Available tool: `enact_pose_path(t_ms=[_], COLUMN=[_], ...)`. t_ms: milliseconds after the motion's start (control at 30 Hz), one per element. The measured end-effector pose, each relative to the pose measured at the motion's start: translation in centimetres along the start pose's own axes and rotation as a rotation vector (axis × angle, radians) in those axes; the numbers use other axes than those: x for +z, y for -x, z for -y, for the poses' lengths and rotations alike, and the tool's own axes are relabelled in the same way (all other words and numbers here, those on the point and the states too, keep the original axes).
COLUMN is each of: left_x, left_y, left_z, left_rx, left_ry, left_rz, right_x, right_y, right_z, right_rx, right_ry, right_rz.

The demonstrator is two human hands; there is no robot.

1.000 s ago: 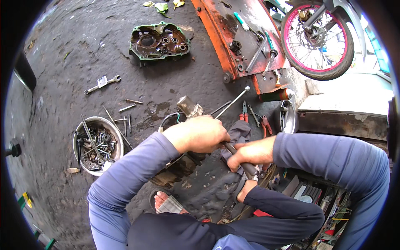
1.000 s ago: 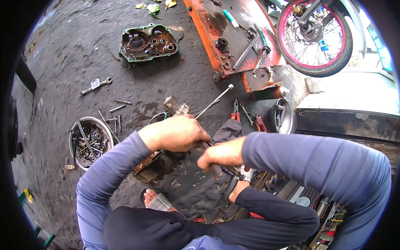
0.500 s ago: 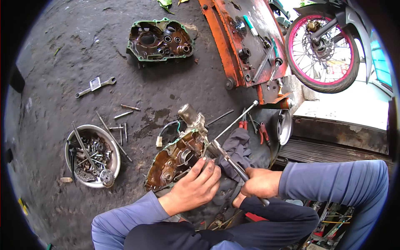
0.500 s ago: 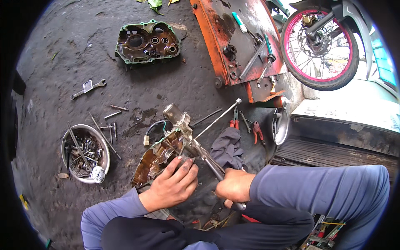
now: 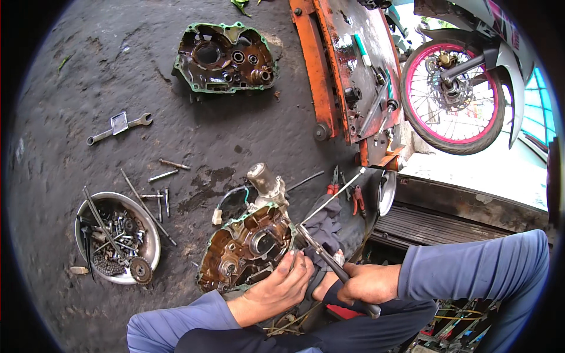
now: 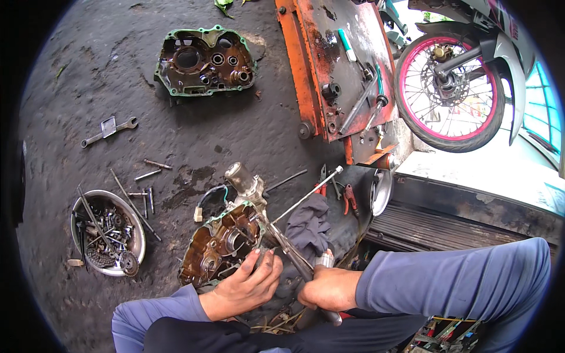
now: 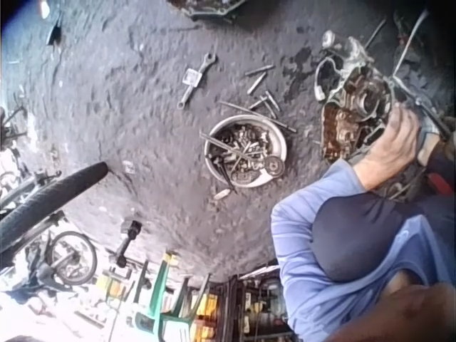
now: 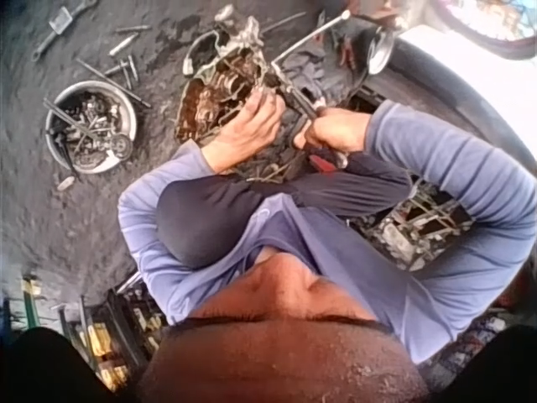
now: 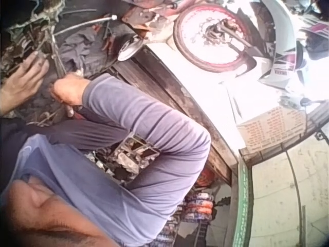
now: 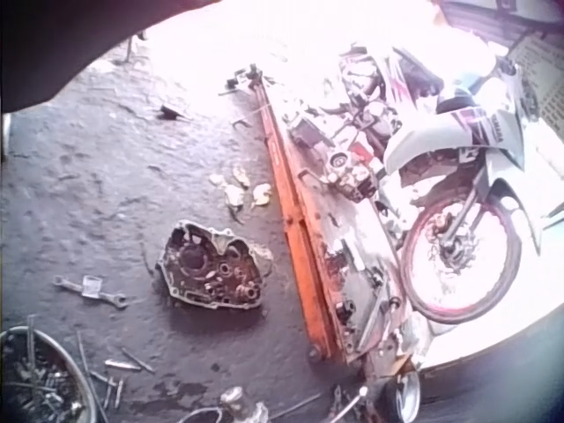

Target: The person is repairing engine parts using various tools like pliers and wrenches.

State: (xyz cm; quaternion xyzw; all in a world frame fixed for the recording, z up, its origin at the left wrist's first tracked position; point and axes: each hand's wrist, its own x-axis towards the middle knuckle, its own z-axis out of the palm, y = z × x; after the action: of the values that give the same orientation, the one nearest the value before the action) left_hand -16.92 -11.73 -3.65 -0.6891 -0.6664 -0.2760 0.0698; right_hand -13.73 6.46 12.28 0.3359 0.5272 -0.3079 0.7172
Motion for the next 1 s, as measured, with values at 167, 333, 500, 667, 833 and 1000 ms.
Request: enact_pose_path(t_ms=[167,333,500,667,833,1000], left_x=[0.6,0.8,0.8,0.9,0.7,0.7], left_y=[0.2,-0.2,-0.1,0.1,-0.1,-0.3], left_z=[0.2,-0.3,-0.3,-0.4,-0.2,-0.1], left_rx=[0.007,-0.010,-0.007,-0.011,0.001,0.015], left_ry=[-0.014,0.012,-0.010,-0.008,-0.006,0.008], left_rz=[0.020,-0.007,0.012,0.003,0.011,0.023], right_x=[-1.2,-0.4,-0.5,0.3,-0.7,0.3], right_y=[-0.1,1.4,0.7,-0.9,0.0,-1.5], right_z=[2.0,1.3,3.4,1.6,2.9,1.6], right_rx=[0.322,-0.038,0.360,-0.168,0.082,0.381], right_ry=[-0.210,0.059,-0.149,0.305,0.135,-0.094], right_rz=[0.001,-0.143,-0.226,-0.084,-0.005,-0.162])
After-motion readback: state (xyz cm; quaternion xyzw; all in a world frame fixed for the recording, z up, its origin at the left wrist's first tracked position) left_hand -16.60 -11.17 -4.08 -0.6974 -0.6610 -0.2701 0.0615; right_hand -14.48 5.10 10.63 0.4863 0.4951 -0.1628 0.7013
